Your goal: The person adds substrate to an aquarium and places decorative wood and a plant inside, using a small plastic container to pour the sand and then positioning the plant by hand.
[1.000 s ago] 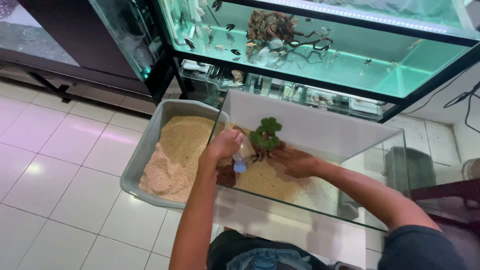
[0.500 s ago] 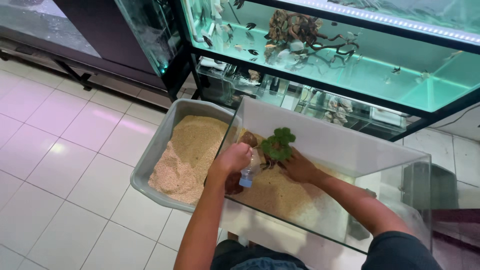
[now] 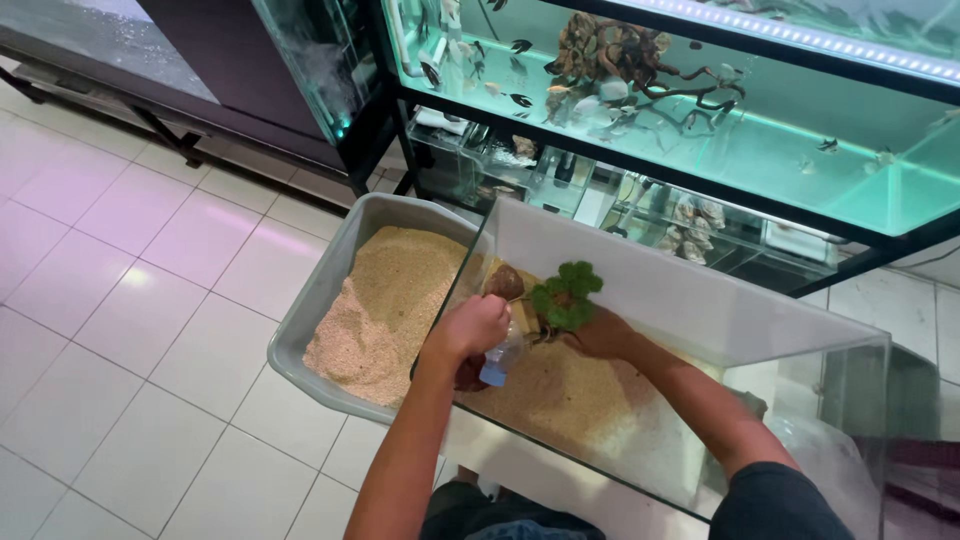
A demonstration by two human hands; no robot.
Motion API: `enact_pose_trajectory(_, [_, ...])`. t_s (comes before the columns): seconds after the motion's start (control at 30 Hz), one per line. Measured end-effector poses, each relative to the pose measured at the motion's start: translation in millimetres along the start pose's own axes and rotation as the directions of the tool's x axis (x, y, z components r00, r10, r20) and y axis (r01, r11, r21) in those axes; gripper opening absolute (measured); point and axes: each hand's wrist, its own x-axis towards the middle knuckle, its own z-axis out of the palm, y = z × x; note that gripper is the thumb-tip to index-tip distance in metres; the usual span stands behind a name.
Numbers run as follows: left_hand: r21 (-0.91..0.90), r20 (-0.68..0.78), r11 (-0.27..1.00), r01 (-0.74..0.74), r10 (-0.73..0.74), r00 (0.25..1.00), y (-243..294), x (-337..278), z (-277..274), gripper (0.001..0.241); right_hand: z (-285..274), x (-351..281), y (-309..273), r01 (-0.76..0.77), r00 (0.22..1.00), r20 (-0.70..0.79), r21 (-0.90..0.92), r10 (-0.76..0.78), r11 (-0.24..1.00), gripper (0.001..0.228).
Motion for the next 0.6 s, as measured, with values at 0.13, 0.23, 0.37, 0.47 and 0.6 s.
enact_pose_trajectory(0.13, [0.007,0.004,1.0,0.017,-0.017,1.0,11.2,-15.4,-6.5,0.06,-49.1,9.7,-18.6,0.032,0.997,-0.074,0.071,-0.027,0.997,0.054])
enact_pose_trajectory(0.23, [0.014,0.008,0.999,0.031,-0.032,0.999,11.5,-15.2,-1.9,0.061,-36.0,12.9,-16.7,0.035,0.994,-0.107,0.144,-0.019,0.989,0.049])
enact_pose_trajectory(0.37, [0.021,0.001,0.999,0.032,-0.032,0.999,4.7,-3.5,4.9,0.062,-52.4,17.3,-18.6,0.061,0.989,-0.143,0.14,-0.041,0.988,0.043])
enact_pose_trajectory(0.47, [0.021,0.004,0.999,0.043,-0.043,0.999,14.5,-18.1,-5.7,0.062,-23.1,22.3,-10.3,0.062,0.994,-0.091,0.081,-0.054,0.995,0.043])
enact_pose_trajectory(0.6, [0.016,0.017,0.999,0.048,-0.048,0.999,11.2,-15.0,-1.3,0.062,-11.6,18.3,-10.3,0.034,0.99,-0.142,0.074,-0.023,0.997,0.046])
